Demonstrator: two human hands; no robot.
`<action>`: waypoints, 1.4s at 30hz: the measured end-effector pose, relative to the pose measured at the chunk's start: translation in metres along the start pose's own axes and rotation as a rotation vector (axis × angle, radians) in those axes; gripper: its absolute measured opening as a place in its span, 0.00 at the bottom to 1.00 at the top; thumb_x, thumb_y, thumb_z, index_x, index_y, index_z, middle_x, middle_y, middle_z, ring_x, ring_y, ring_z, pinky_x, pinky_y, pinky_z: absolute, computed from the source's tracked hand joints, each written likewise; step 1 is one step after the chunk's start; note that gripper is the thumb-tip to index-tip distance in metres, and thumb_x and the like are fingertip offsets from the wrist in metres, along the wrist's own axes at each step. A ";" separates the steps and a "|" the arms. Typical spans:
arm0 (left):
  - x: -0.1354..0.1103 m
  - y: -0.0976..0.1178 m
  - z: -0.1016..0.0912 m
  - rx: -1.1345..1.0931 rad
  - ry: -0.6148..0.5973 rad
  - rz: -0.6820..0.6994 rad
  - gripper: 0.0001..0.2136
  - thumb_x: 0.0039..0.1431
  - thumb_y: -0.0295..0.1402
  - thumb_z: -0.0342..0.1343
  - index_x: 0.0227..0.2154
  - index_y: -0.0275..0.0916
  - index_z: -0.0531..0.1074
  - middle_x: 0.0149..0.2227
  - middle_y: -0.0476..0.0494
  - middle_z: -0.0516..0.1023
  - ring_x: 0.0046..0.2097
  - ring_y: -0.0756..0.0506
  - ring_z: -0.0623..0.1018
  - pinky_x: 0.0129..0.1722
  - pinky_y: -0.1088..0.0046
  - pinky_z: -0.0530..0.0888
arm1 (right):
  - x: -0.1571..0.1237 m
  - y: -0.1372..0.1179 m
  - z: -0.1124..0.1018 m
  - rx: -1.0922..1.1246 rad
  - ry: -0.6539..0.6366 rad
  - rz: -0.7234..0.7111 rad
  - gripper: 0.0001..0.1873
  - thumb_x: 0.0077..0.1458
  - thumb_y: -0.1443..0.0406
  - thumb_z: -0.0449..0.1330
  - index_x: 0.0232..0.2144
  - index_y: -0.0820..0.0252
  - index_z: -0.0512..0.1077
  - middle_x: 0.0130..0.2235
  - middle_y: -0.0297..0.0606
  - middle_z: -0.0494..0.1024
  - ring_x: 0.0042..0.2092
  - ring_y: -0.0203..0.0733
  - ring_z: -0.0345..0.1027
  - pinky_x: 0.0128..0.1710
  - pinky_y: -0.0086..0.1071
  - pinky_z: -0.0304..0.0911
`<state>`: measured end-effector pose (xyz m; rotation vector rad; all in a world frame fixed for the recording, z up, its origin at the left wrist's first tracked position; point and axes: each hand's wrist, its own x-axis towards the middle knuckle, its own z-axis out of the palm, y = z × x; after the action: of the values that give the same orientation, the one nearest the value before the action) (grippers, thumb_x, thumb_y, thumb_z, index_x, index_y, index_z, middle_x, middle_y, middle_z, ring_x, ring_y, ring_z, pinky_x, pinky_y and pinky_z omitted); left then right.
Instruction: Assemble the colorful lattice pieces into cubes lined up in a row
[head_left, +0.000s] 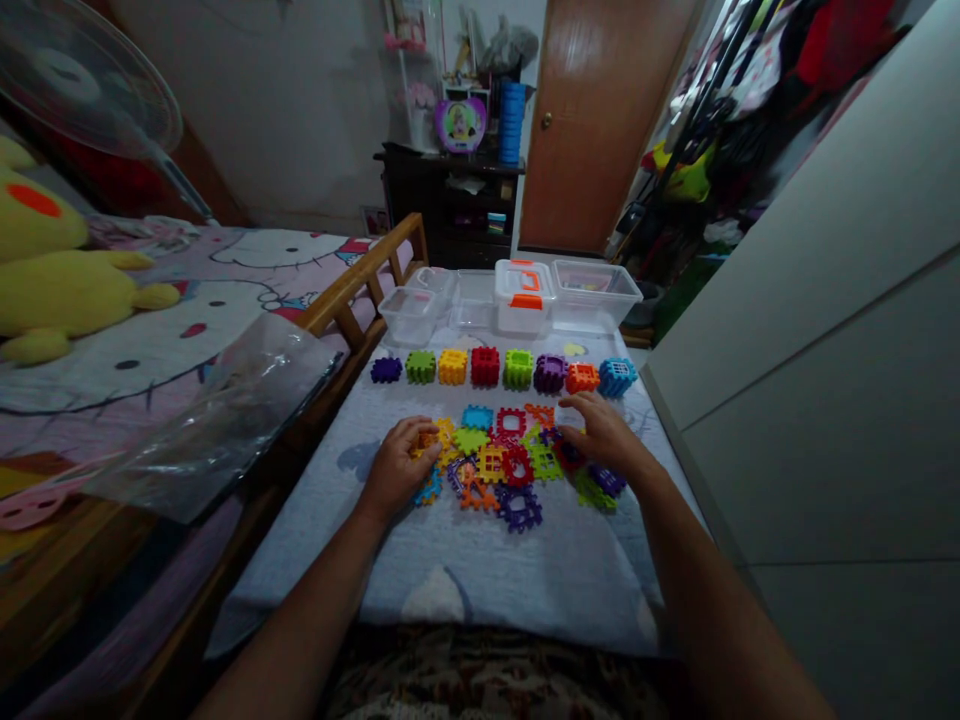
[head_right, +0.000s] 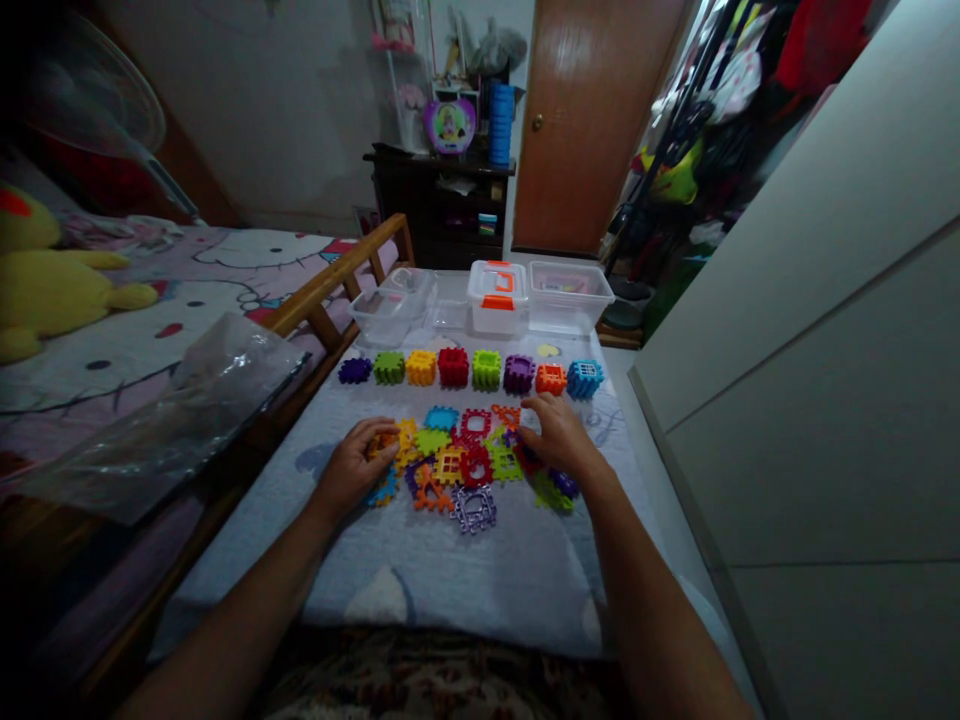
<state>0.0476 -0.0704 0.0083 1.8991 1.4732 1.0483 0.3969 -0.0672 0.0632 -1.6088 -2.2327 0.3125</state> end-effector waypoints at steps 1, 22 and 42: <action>0.000 0.001 0.000 -0.002 -0.006 0.005 0.13 0.57 0.42 0.56 0.39 0.41 0.76 0.49 0.40 0.76 0.52 0.40 0.76 0.58 0.58 0.71 | -0.011 0.000 0.005 -0.012 -0.021 0.009 0.19 0.56 0.62 0.61 0.50 0.61 0.73 0.51 0.48 0.76 0.53 0.52 0.68 0.55 0.44 0.62; 0.001 0.000 -0.003 -0.129 0.064 -0.066 0.12 0.55 0.42 0.57 0.38 0.40 0.76 0.50 0.39 0.75 0.54 0.40 0.75 0.56 0.60 0.73 | -0.026 -0.077 0.040 0.036 -0.136 -0.142 0.25 0.54 0.66 0.63 0.55 0.55 0.70 0.56 0.45 0.75 0.58 0.56 0.61 0.59 0.52 0.56; 0.003 -0.006 0.000 -0.173 0.162 -0.142 0.12 0.54 0.40 0.56 0.37 0.40 0.76 0.47 0.41 0.77 0.50 0.41 0.77 0.53 0.61 0.74 | -0.023 -0.048 0.028 0.243 0.315 0.171 0.02 0.55 0.65 0.57 0.31 0.55 0.70 0.33 0.38 0.74 0.35 0.44 0.68 0.37 0.36 0.64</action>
<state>0.0446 -0.0653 0.0042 1.5981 1.5271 1.2435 0.3501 -0.1040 0.0523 -1.5950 -1.7577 0.3352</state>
